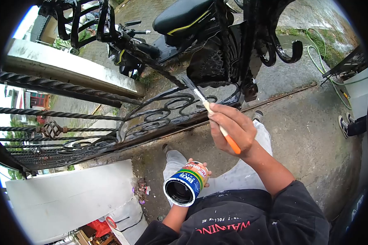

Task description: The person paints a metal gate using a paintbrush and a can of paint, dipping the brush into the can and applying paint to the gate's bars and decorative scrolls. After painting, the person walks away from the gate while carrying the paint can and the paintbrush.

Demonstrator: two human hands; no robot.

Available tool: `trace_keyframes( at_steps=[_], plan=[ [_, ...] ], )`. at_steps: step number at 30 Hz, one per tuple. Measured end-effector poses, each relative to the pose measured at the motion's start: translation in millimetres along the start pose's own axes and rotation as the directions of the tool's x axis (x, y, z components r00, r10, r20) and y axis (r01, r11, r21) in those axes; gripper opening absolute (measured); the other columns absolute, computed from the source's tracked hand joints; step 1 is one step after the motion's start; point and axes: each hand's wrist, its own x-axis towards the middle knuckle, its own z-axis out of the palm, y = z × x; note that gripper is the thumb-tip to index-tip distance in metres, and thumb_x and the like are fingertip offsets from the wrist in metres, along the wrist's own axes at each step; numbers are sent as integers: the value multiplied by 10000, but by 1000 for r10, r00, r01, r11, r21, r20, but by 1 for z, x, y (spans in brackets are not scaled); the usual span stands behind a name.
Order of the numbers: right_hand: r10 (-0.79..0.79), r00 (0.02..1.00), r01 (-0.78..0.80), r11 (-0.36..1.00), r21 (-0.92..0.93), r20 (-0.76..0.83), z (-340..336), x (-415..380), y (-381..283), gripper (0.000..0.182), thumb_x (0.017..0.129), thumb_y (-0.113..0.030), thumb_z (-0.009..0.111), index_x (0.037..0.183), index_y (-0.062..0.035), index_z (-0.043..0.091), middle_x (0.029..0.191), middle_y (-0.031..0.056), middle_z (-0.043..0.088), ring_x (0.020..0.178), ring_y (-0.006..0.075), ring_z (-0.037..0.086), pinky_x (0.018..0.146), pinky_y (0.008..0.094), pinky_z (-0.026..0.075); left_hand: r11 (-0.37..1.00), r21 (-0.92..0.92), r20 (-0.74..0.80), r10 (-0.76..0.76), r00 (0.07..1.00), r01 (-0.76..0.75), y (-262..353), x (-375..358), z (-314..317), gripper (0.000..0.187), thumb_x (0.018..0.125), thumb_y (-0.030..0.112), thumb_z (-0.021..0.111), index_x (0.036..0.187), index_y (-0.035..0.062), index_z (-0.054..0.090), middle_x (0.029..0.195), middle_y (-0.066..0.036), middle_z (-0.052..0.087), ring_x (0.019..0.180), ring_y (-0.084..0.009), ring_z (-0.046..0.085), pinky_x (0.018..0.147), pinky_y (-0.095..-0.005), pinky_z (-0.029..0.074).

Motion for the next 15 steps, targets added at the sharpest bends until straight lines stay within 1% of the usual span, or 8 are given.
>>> trace_keyframes(
  at_steps=[3, 4, 6, 8, 9, 11, 14, 15],
  plan=[
    [-26, 997, 23, 999, 47, 79, 7, -2, -5, 241, 722, 61, 760, 947, 50, 674, 1002, 188, 699, 837, 294, 731, 707, 340, 622, 999, 34, 1, 8, 1000, -8, -6, -1, 10, 624, 918, 358, 696, 1470, 235, 434, 1474, -305, 376, 1292, -577, 406, 904, -769, 455],
    [-40, 998, 36, 997, 64, 55, 5, 1, -7, 239, 723, 56, 762, 945, 48, 673, 1006, 188, 698, 842, 295, 730, 710, 344, 621, 997, 72, -11, 33, 999, -32, -7, -3, 14, 612, 926, 355, 685, 1470, 234, 432, 1472, -306, 376, 1285, -576, 414, 896, -767, 461],
    [-54, 998, 52, 993, 110, 22, 1, 0, -14, 236, 725, 48, 766, 942, 44, 673, 1016, 189, 695, 853, 295, 727, 717, 353, 619, 999, 44, -14, 17, 1000, -16, -4, -7, 6, 685, 886, 356, 729, 1482, 237, 411, 1475, -312, 366, 1314, -585, 380, 914, -780, 443],
    [-31, 998, 27, 997, 76, 46, 0, 0, -10, 210, 752, 50, 744, 947, 48, 669, 1002, 192, 695, 844, 302, 723, 705, 355, 615, 999, 40, -20, -3, 1000, 4, 4, -12, -10, 732, 860, 355, 757, 1489, 242, 399, 1479, -315, 359, 1335, -587, 355, 924, -786, 435],
    [-10, 999, 8, 999, 39, 38, 1, 0, 0, 206, 758, 51, 738, 951, 50, 667, 994, 192, 696, 840, 304, 722, 704, 354, 614, 989, 145, -55, -17, 998, 25, 8, -15, -15, 681, 847, 417, 741, 1458, 297, 465, 1497, -225, 389, 1343, -524, 319, 850, -718, 436],
    [34, 999, -34, 999, -10, 2, -5, 2, 5, 207, 770, 61, 716, 969, 58, 660, 972, 190, 697, 822, 310, 715, 703, 354, 607, 992, 118, -13, -47, 999, 49, 10, -17, -26, 684, 846, 389, 749, 1461, 297, 464, 1499, -219, 390, 1346, -519, 315, 855, -719, 435],
    [86, 992, -88, 996, -9, -93, -11, 12, -12, 212, 765, 58, 711, 969, 58, 654, 974, 187, 697, 843, 312, 713, 723, 355, 602, 996, 3, 4, -89, 996, 89, 6, -26, -31, 692, 855, 399, 747, 1473, 289, 453, 1495, -254, 374, 1373, -519, 291, 898, -737, 425],
    [64, 990, -65, 998, -3, -122, -6, 14, -12, 182, 775, 52, 699, 948, 54, 644, 933, 183, 690, 816, 313, 706, 700, 353, 590, 993, -46, 8, -112, 994, 112, 6, -27, -34, 696, 861, 411, 744, 1478, 285, 448, 1492, -273, 366, 1386, -521, 280, 919, -746, 420]
  ],
)
